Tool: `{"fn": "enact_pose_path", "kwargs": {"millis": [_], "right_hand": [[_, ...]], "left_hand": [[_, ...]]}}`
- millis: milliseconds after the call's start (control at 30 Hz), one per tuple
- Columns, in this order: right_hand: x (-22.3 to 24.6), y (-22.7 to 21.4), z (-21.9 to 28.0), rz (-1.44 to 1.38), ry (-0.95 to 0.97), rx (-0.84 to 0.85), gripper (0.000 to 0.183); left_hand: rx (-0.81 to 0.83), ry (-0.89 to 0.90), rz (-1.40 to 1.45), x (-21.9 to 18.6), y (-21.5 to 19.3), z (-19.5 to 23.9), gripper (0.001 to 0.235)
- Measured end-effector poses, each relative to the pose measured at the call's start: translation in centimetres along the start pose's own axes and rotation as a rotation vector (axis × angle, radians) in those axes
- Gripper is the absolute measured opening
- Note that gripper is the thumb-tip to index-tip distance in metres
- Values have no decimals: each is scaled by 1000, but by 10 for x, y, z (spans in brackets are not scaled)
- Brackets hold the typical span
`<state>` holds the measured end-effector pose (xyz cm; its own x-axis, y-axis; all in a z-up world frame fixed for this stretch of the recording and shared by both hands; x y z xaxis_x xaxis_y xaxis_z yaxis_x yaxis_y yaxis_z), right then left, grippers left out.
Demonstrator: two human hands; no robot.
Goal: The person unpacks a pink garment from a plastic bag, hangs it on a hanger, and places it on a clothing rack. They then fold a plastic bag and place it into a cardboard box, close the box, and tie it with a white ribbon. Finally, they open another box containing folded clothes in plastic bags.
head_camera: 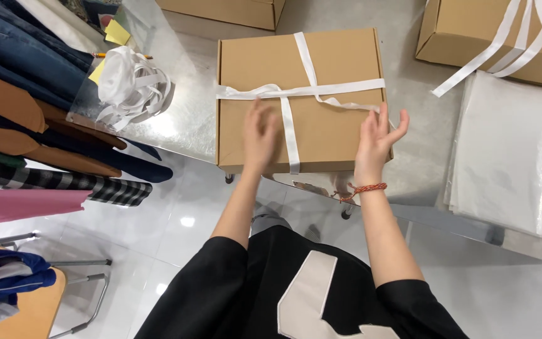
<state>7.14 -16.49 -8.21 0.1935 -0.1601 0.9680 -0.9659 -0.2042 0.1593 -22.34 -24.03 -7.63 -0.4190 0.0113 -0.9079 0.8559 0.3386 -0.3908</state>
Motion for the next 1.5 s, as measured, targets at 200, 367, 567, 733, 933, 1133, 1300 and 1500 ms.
{"fn": "enact_pose_path", "kwargs": {"millis": [200,367,567,733,933,1133,1300,1500], "right_hand": [[14,64,13,862,-70,140,22],[-22,126,27,1179,126,412,30],[-45,120,20,895,311,436,18],[-57,104,22,126,378,454,24],[-40,48,18,-737,511,207,13],[6,-23,22,-1030,416,33,28],[12,-54,42,-404,474,-4,14],[-19,-37,62,626,327,63,38]], "left_hand": [[14,-51,-634,-12,22,1,40],[-122,-3,-449,-5,6,2,32],[-139,-13,-363,-8,1,3,26],[-128,-32,-335,-6,2,3,22],[-37,-58,-495,0,13,-1,11],[6,9,-623,-20,20,2,9],[56,8,-694,-32,25,4,13],[55,4,-704,-30,26,4,14]]}}
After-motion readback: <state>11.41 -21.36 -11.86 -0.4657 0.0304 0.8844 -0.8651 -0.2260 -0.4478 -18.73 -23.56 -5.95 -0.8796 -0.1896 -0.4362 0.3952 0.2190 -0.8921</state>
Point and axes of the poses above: each hand's wrist, its own z-axis away from the middle knuckle, its own y-axis out of the palm, x = y × z, the point moved 9 cm from there along -z, towards the middle knuckle, and after that the axes turned 15 degrees about x, right-handed, at the moved point
